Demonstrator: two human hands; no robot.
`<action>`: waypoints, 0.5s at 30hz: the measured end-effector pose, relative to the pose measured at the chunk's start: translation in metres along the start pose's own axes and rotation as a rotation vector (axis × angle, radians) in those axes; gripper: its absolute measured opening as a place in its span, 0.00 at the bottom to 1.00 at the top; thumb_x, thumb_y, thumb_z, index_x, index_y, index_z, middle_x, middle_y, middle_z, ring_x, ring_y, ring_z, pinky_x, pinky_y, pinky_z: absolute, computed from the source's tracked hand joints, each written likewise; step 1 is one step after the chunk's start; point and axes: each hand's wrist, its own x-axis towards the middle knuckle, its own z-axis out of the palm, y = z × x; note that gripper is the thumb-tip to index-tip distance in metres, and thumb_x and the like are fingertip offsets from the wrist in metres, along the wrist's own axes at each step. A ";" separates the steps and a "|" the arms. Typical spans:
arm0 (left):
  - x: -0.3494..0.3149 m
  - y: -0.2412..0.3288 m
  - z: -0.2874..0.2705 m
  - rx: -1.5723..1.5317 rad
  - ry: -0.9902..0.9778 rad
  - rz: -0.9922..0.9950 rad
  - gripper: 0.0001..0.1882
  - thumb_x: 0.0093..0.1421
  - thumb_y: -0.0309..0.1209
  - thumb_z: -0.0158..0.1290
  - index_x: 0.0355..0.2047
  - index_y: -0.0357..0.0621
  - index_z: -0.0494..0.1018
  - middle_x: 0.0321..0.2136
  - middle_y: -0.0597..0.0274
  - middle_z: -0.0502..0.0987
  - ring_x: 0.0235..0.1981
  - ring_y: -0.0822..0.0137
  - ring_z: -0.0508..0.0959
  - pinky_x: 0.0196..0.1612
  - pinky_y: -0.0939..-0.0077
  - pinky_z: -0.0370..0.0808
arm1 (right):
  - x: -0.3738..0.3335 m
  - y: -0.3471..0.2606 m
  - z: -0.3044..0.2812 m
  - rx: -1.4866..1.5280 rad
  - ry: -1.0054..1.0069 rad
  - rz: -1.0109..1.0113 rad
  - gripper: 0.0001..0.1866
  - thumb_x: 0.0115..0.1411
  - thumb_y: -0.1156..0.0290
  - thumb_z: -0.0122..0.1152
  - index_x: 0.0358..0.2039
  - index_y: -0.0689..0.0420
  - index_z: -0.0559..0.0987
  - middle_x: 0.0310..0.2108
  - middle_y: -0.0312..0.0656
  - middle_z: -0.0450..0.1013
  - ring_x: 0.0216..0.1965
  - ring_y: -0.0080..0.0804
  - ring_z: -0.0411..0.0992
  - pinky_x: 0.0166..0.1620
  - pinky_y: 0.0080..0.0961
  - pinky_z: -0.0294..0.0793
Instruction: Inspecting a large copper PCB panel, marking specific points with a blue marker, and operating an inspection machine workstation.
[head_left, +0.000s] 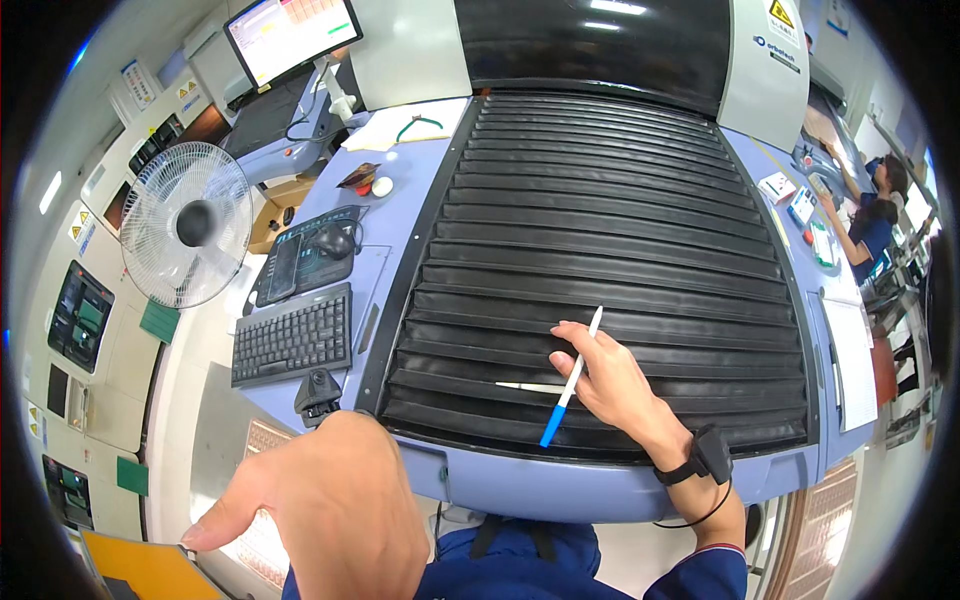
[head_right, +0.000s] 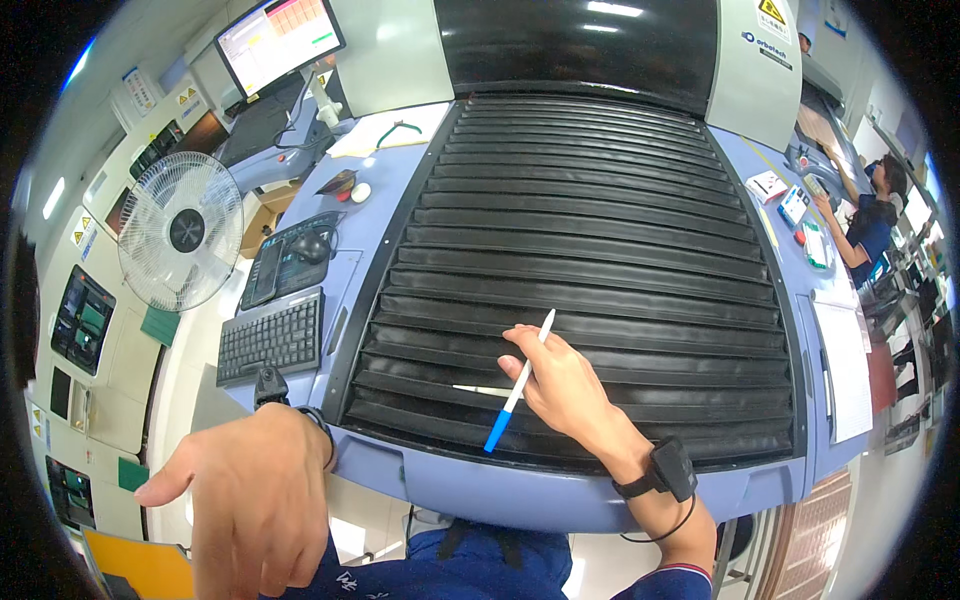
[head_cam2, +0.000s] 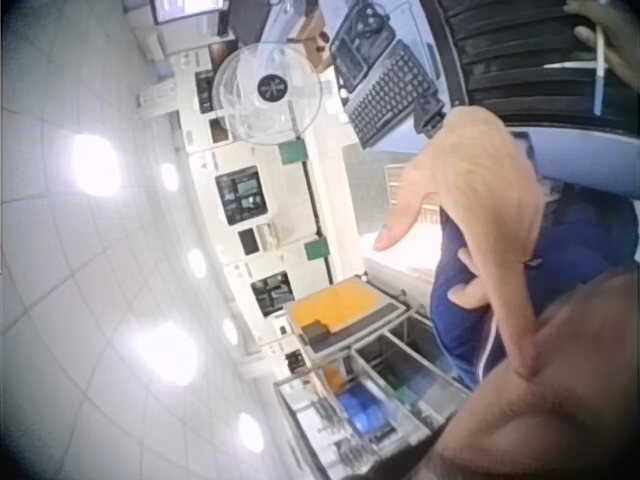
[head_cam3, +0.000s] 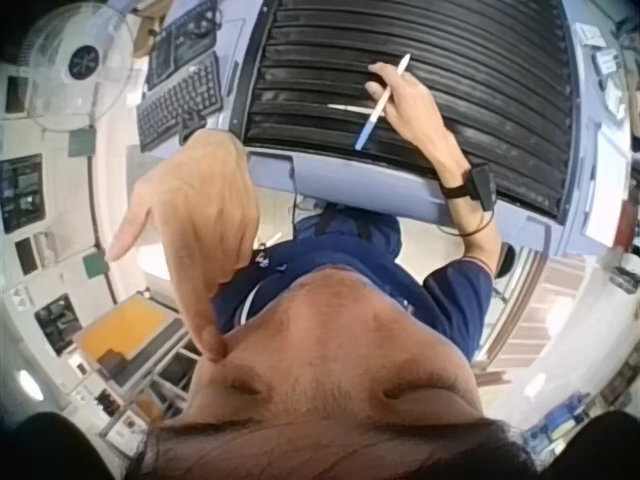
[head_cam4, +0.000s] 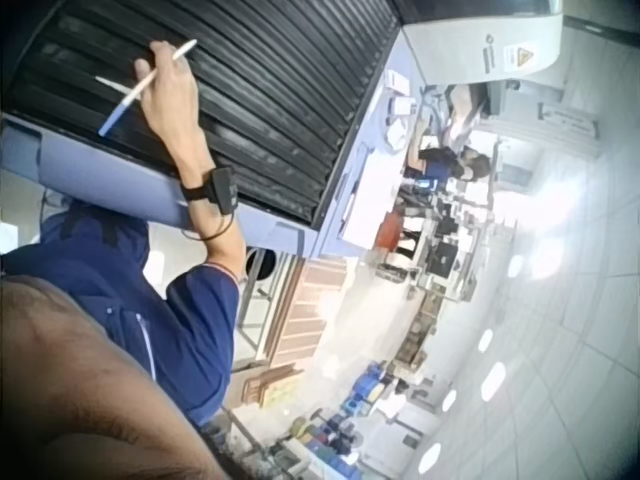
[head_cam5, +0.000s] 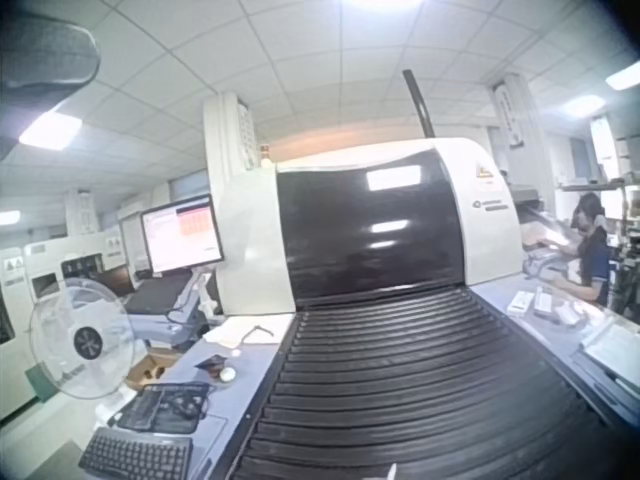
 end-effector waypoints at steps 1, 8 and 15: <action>-0.007 -0.005 0.004 -0.003 -0.001 0.003 0.44 0.72 0.54 0.43 0.60 0.11 0.61 0.38 0.35 0.80 0.20 0.60 0.76 0.22 0.70 0.68 | 0.000 0.000 0.000 0.000 -0.001 0.004 0.18 0.68 0.63 0.59 0.52 0.61 0.73 0.50 0.56 0.75 0.50 0.59 0.75 0.50 0.46 0.78; -0.015 -0.020 0.005 0.083 -0.075 -0.106 0.38 0.67 0.66 0.39 0.24 0.39 0.61 0.21 0.53 0.62 0.21 0.48 0.67 0.27 0.58 0.63 | 0.000 -0.001 -0.002 0.005 -0.025 0.034 0.17 0.68 0.63 0.59 0.52 0.61 0.73 0.49 0.56 0.76 0.49 0.59 0.75 0.49 0.46 0.78; 0.004 -0.005 -0.010 -0.098 -0.061 -0.010 0.45 0.71 0.55 0.44 0.60 0.12 0.61 0.39 0.35 0.80 0.21 0.60 0.76 0.22 0.69 0.69 | 0.001 0.000 0.003 0.034 -0.005 -0.007 0.18 0.69 0.62 0.58 0.51 0.63 0.73 0.49 0.58 0.76 0.50 0.59 0.75 0.50 0.45 0.78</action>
